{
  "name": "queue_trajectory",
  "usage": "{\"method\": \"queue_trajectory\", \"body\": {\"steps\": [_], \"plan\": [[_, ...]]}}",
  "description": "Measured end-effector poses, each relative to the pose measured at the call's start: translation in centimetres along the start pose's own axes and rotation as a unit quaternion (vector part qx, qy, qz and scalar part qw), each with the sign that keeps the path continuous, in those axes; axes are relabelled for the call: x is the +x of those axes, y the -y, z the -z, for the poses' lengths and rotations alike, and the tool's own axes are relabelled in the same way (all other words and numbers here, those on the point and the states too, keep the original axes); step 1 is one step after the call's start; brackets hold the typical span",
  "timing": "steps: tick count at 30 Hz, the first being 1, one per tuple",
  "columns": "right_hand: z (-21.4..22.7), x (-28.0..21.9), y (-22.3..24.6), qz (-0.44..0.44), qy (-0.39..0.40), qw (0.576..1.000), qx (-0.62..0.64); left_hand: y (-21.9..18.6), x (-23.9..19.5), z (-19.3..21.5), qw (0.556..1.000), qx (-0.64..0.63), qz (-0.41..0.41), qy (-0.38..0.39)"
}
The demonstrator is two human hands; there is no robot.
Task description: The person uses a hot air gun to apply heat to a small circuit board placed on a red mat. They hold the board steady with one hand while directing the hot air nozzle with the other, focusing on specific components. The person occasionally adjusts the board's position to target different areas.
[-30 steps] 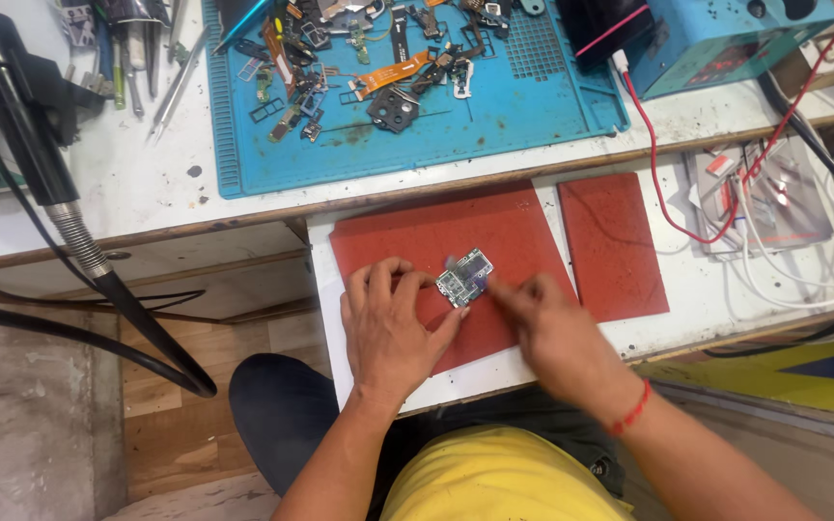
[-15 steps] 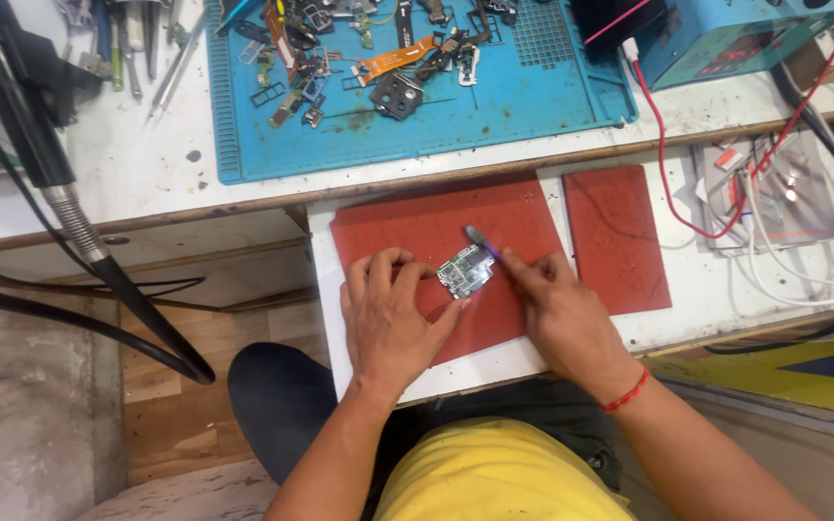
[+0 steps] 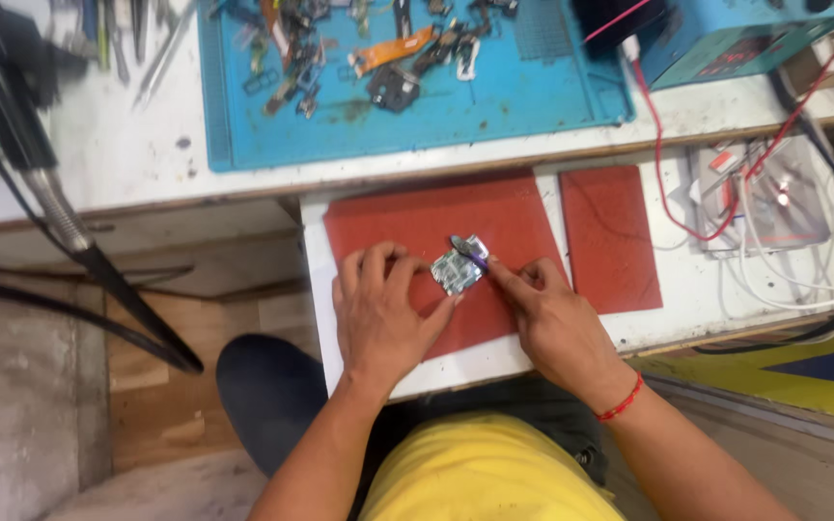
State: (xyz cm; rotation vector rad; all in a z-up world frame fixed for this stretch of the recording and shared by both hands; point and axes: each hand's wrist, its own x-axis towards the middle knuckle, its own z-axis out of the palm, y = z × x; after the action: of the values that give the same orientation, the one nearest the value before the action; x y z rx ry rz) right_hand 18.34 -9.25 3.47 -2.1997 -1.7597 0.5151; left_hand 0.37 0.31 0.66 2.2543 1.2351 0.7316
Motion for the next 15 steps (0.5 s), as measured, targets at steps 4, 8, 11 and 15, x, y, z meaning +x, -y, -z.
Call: {"method": "queue_trajectory", "body": {"steps": [4,8,11,15], "plan": [[-0.66,-1.18,0.34,0.04,0.037,0.998,0.004,0.62,-1.09,-0.06,1.0,0.003,-0.003,-0.001],[0.0,-0.56,0.3,0.043,0.058,0.997,0.007,0.42,-0.57,-0.09,1.0,-0.001,0.001,0.001],[-0.15,-0.32,0.24,0.03,0.031,0.999,-0.002,0.42,-0.53,0.11,1.0,-0.006,0.002,0.003],[-0.46,-0.35,-0.05,0.086,0.052,0.995,0.008,0.4,-0.62,-0.03,1.0,-0.014,0.001,-0.003]]}}
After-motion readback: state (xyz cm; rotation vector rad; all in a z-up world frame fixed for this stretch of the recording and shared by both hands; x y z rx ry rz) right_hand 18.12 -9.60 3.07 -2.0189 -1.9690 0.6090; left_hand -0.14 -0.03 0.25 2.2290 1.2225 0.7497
